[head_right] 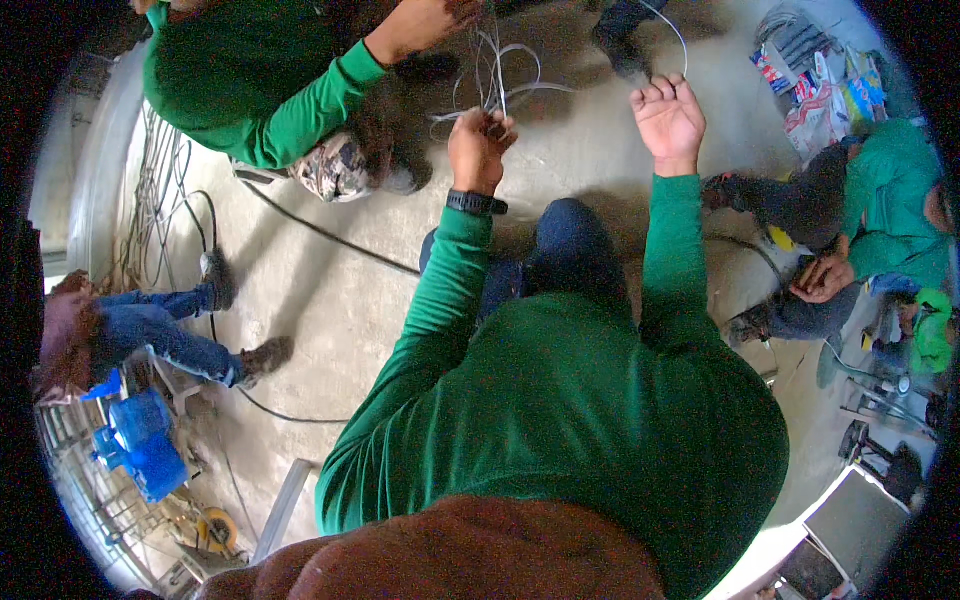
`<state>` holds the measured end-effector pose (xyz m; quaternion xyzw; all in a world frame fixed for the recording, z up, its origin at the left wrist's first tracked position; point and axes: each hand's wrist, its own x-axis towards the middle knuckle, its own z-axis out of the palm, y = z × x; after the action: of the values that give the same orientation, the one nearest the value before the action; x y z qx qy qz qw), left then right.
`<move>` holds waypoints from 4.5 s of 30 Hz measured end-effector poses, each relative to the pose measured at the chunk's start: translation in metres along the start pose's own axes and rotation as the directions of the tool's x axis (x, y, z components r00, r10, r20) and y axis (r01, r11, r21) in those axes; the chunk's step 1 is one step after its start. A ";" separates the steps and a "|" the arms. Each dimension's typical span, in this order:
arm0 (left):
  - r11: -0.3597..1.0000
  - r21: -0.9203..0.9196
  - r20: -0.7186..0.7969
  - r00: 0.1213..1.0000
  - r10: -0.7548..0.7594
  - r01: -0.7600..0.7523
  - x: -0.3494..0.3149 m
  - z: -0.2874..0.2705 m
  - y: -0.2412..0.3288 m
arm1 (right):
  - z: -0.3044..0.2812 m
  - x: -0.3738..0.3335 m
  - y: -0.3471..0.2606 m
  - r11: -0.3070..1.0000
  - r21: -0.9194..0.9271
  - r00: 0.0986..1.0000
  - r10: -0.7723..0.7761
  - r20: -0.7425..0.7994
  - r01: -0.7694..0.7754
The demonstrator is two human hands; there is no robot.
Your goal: The person kneels on the floor and handles a bundle of thin white wires, separating and organizing them by hand. They briefly pick up and inspect a small rectangular cardboard box before returning to the wires.
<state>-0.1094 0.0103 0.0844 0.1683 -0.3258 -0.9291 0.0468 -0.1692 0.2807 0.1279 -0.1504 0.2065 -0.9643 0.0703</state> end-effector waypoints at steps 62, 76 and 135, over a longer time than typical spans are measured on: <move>0.971 0.215 -0.044 0.994 -0.099 0.106 -0.080 -0.169 0.025 | -0.031 -0.318 -0.412 0.791 -0.451 0.827 -0.533 -0.179 0.412; 0.415 0.858 0.406 0.894 -0.189 -0.302 -0.079 -0.138 0.001 | 0.088 -0.244 -0.355 0.690 -0.512 0.857 -0.452 0.249 0.513; 0.790 0.435 0.808 0.575 -0.131 -0.432 0.007 0.031 0.045 | 0.162 -0.091 0.050 -0.189 -0.880 0.880 0.296 0.372 0.436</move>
<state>-0.1271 -0.0081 0.1332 -0.2952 -0.5961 -0.7427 -0.0767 -0.0284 0.1927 0.2242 -0.3847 0.8375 -0.3792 -0.0819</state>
